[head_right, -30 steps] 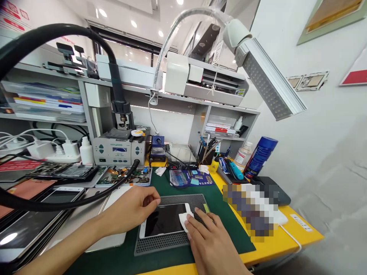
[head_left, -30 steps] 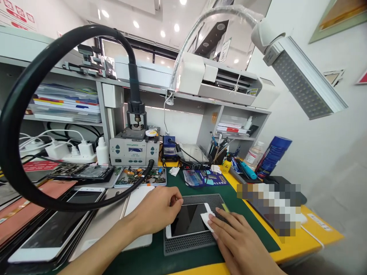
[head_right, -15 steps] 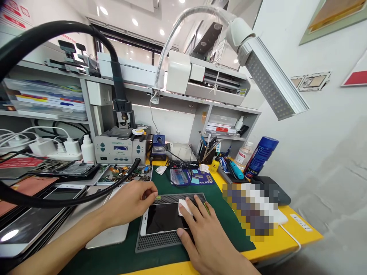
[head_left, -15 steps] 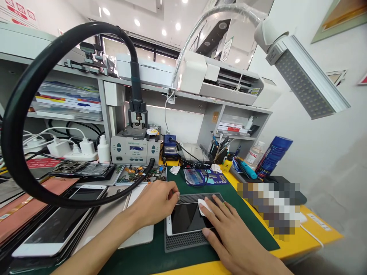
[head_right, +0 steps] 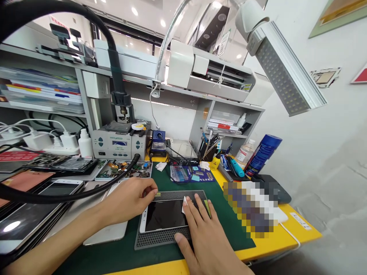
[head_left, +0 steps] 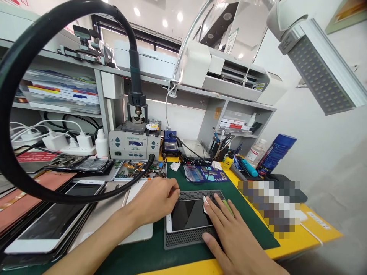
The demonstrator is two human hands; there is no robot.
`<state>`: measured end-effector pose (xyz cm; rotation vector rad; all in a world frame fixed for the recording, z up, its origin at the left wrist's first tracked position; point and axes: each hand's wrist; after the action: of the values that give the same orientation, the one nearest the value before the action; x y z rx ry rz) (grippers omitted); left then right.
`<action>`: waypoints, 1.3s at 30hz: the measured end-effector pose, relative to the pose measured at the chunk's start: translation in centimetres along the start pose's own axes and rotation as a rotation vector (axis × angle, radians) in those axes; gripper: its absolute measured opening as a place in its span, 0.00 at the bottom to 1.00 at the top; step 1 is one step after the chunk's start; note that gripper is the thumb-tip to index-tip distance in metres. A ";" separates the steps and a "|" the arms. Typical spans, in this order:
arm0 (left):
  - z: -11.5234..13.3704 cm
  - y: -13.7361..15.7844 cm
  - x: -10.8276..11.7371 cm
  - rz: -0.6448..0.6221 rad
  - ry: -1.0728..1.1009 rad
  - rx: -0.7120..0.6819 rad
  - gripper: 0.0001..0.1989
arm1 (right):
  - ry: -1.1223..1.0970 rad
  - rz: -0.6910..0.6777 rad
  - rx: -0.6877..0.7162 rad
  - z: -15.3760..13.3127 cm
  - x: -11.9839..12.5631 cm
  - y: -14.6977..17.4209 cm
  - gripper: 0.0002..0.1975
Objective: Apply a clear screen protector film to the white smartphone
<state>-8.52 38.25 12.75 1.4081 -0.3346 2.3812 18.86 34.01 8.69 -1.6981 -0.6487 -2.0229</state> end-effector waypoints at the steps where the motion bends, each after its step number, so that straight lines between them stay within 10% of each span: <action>1: -0.1 0.0 0.0 0.004 -0.011 -0.001 0.12 | -0.008 -0.016 -0.011 0.0 0.2 -0.2 0.32; 13: -1.2 -0.3 0.8 0.070 -0.119 0.039 0.11 | -0.152 -0.150 -0.053 -1.9 2.2 -2.2 0.38; 22: -1.4 -0.4 1.3 0.092 -0.138 0.070 0.11 | -0.309 -0.219 0.169 -5.8 4.3 -4.4 0.40; 39: -2.1 -0.6 1.4 0.100 -0.167 0.048 0.13 | -0.336 -0.218 0.174 -9.4 1.4 -3.0 0.42</action>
<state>-10.59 39.79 12.95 1.6537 -0.4016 2.3697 9.47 30.82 8.45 -1.9474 -1.1316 -1.7652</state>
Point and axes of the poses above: each hand's wrist, its own y-axis away from the middle knuckle, its own x-axis out of the back of the hand, z = x × y, and after that the axes turned 12 degrees about -z, right-handed
